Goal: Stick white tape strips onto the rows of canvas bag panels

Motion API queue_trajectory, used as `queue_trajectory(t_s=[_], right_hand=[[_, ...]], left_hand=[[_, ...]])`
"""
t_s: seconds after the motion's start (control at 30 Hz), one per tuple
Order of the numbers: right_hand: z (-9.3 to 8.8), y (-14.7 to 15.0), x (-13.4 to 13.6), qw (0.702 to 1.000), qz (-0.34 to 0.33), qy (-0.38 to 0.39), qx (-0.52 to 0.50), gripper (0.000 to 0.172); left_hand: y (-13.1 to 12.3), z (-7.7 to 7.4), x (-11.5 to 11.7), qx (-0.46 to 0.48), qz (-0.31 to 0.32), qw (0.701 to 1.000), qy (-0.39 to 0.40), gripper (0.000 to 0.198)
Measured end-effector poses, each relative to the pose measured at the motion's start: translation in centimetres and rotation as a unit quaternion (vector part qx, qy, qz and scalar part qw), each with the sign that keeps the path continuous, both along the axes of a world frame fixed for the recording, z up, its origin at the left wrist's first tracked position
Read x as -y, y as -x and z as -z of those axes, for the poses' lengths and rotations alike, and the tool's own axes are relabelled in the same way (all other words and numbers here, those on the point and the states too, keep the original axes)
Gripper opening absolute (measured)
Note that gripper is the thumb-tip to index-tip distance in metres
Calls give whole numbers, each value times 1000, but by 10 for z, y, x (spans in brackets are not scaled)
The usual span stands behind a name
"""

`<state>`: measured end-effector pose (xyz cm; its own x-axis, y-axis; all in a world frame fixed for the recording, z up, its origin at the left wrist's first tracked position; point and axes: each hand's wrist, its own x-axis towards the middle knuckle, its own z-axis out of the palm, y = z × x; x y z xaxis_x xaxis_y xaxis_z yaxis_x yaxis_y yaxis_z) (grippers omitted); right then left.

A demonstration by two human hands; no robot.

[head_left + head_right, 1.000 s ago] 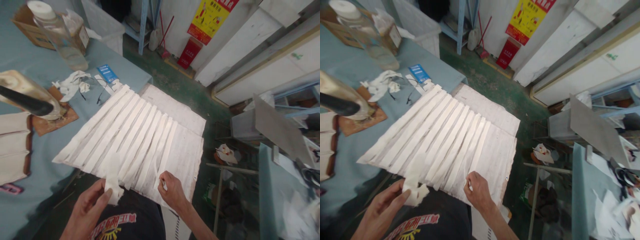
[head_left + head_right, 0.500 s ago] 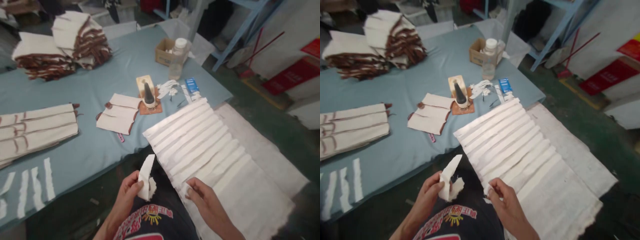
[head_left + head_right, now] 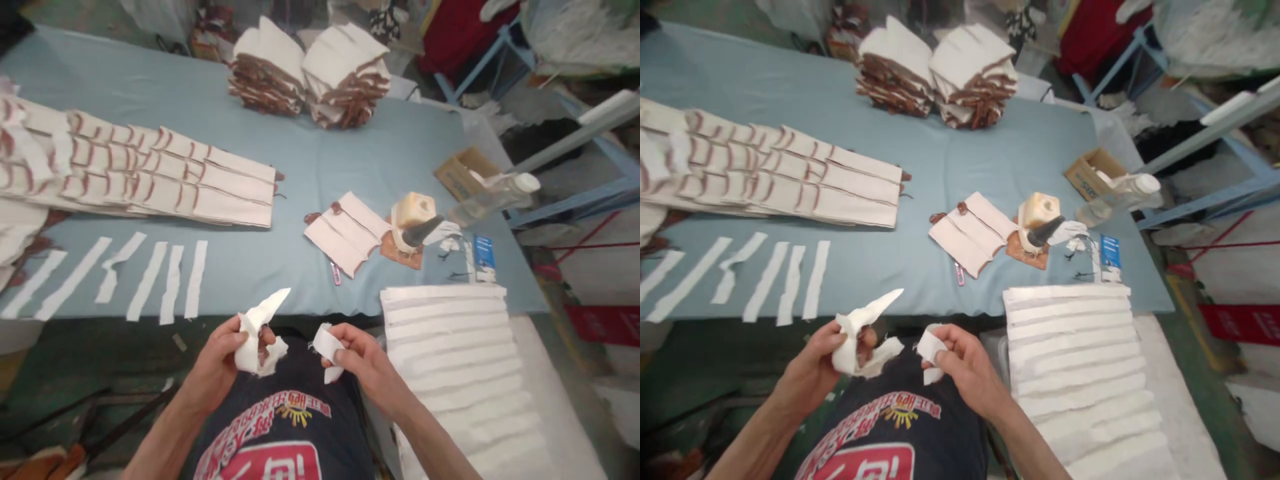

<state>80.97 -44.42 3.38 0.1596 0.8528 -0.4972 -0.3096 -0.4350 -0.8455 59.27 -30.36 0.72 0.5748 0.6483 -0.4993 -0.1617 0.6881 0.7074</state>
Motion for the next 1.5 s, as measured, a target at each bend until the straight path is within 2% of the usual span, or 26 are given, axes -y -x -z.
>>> queue_trajectory(t_s=[0.07,0.17,0.23,0.3,0.4,0.5,0.6,0.7,0.8,0.9,1.0,1.07,1.17,1.23,1.27,1.3,1.4,1.43,1.5], right_hand=[[-6,15,-30,999,-42,-3,20,23],[-17,30,-69,991,-131,7,14,24],[-25,34,-92,982,-188,13,-12,24],[-31,35,-112,973,-226,15,-34,23],[-36,32,-137,965,-257,28,-44,19],[-38,24,-156,953,-294,42,-50,17],[-36,13,-169,937,-342,43,-58,18],[-30,4,-176,910,-405,50,-73,24],[-20,-1,-179,874,-482,34,-41,30],[-10,-3,-181,834,-549,-3,45,30],[3,-7,-183,789,-587,-59,175,26],[15,-11,-184,760,-589,-102,255,31],[32,-17,-180,742,-558,-140,345,35],[39,-17,-174,744,-534,-144,374,27],[39,-15,-169,757,-525,-138,364,22],[37,-12,-164,779,-515,-127,335,19],[21,8,-147,871,-450,-81,178,20],[14,16,-142,892,-426,-73,131,23],[2,36,-133,910,-398,-82,80,27]], left_hand=[[20,-5,-17,24,-20,999,20,32],[40,-5,-37,62,7,997,45,40],[44,-1,-46,79,52,994,60,46],[41,3,-52,78,87,991,72,42],[36,6,-54,62,88,991,85,31],[37,3,-51,44,46,995,79,29],[41,-5,-45,20,-21,998,64,28],[40,-18,-36,-9,-90,994,61,24],[32,-31,-26,-42,-135,986,83,25],[27,-38,-15,-55,-160,979,110,25],[31,-42,-6,-69,-214,967,123,27],[35,-44,-1,-87,-257,955,124,31],[38,-50,6,-97,-313,936,127,35],[38,-52,11,-85,-338,927,137,37],[38,-52,14,-78,-349,923,143,38],[39,-53,17,-75,-360,918,148,39],[42,-51,23,-81,-388,905,155,39],[43,-51,25,-80,-394,902,155,38],[45,-50,27,-65,-399,901,156,35]])
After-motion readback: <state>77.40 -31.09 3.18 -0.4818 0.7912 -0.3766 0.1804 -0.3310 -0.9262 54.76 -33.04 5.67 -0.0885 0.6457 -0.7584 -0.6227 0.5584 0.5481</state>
